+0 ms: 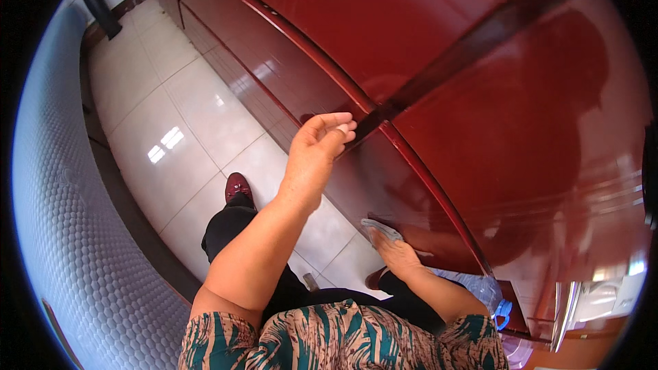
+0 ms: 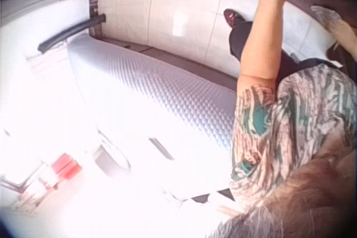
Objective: The person wipes the red cabinet panels and handle areas using a gray cloth, moving the cloth across different sections of the exterior surface.
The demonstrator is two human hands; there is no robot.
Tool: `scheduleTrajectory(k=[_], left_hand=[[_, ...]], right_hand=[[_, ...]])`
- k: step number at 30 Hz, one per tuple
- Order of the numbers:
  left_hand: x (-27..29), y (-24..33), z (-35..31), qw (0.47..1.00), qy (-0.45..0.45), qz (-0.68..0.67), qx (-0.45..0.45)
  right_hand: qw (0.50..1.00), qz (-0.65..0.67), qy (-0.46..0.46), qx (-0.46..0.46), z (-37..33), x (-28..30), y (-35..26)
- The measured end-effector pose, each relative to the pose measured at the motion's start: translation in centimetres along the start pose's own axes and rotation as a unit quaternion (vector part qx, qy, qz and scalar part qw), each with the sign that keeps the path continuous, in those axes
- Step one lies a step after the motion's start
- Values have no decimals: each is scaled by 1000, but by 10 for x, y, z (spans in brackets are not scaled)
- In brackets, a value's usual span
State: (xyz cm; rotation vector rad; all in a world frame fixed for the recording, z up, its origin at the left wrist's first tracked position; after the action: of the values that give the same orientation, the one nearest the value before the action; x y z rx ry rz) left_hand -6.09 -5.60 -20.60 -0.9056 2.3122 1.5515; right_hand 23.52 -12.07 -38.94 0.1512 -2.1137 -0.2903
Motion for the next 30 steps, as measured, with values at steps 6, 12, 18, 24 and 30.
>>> scheduleTrajectory(k=[6, 12, 18, 24, 30], left_hand=[[-5, -31, 4, 998, 0, 65, 26], [-17, -97, 12, 982, -73, 165, 55], [-9, -176, -6, 939, -90, 315, 103], [-15, -222, -37, 932, -164, 111, 303], [-69, -199, -90, 899, -338, -20, 279]], right_hand=[[998, -48, 33, -32, -93, 45, -1], [975, -3, 180, -133, -140, 95, 3], [825, 292, 409, -256, -128, 148, 14], [80, 822, 541, -159, -66, 84, 0], [-101, 837, 534, -56, -42, 75, -7]])
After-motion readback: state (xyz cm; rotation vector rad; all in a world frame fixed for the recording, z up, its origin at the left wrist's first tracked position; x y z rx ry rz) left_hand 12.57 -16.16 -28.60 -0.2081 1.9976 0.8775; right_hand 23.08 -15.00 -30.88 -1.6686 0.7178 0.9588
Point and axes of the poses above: each hand's wrist, its own z-axis towards the middle knuckle, its own x-axis out of the back of the hand, y = z × x, the point moved 8 cm from there along z, towards the middle knuckle, and after that the axes turned 15 degrees about x, right-handed, at the moved point
